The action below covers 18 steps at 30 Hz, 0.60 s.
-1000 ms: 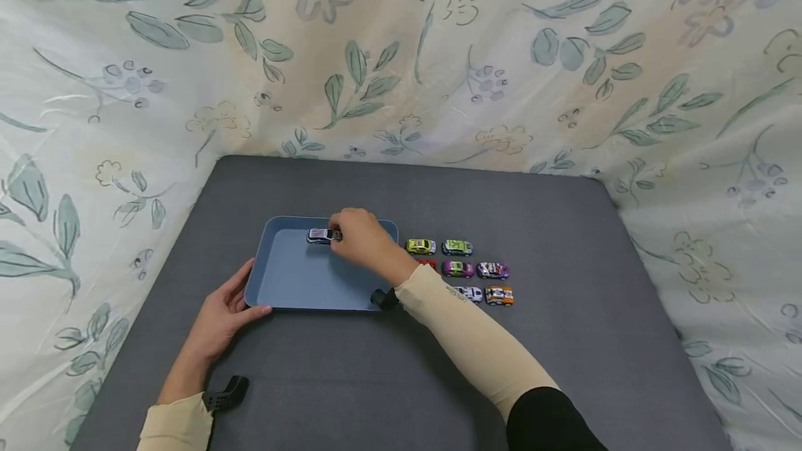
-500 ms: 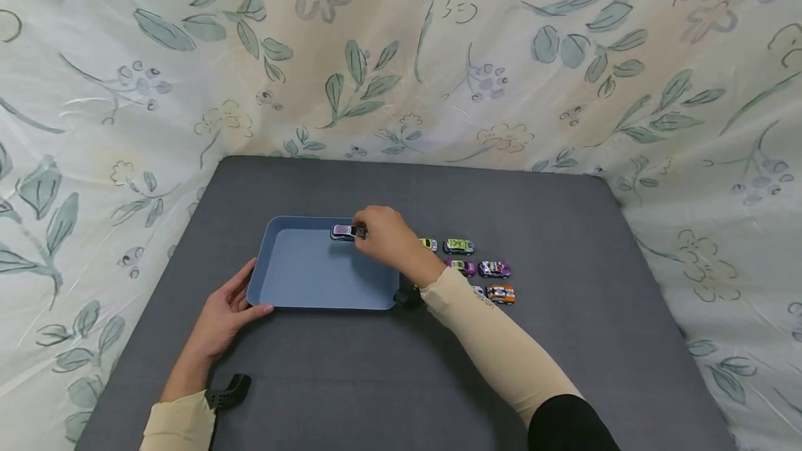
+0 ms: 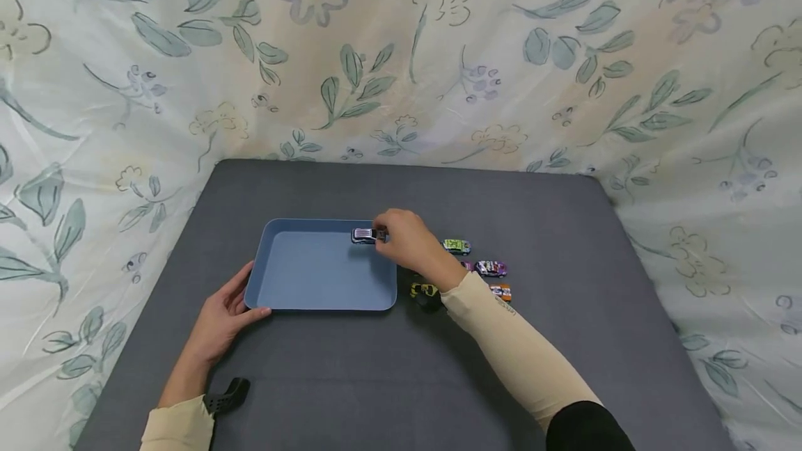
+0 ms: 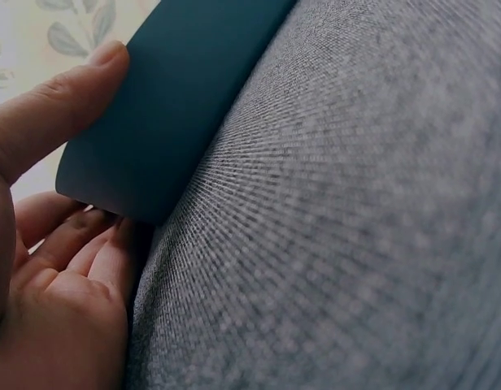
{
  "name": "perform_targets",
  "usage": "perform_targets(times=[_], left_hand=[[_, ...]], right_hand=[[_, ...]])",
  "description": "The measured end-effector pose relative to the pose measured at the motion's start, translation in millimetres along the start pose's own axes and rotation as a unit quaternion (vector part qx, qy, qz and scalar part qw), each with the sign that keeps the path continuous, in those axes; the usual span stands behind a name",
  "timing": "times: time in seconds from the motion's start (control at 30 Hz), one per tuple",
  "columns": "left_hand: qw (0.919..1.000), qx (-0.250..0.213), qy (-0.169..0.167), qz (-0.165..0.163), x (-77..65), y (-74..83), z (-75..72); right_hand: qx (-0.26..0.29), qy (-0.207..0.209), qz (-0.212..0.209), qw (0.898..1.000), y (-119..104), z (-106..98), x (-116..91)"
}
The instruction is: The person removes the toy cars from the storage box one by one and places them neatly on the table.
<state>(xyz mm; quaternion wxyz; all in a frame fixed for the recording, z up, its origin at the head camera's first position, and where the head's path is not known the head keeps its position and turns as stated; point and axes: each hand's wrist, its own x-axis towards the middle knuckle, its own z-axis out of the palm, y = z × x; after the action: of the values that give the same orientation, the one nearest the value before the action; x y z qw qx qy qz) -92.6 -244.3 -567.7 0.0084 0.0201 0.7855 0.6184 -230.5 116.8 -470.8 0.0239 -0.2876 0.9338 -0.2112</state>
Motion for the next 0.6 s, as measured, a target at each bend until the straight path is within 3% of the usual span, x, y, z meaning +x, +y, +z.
perform_targets(times=[0.6], left_hand=[[0.9999,0.014,-0.002,-0.008,3.4,3.9,-2.2]], right_hand=[[0.016,0.022,0.045,0.999,55.6,-25.8,-39.2]])
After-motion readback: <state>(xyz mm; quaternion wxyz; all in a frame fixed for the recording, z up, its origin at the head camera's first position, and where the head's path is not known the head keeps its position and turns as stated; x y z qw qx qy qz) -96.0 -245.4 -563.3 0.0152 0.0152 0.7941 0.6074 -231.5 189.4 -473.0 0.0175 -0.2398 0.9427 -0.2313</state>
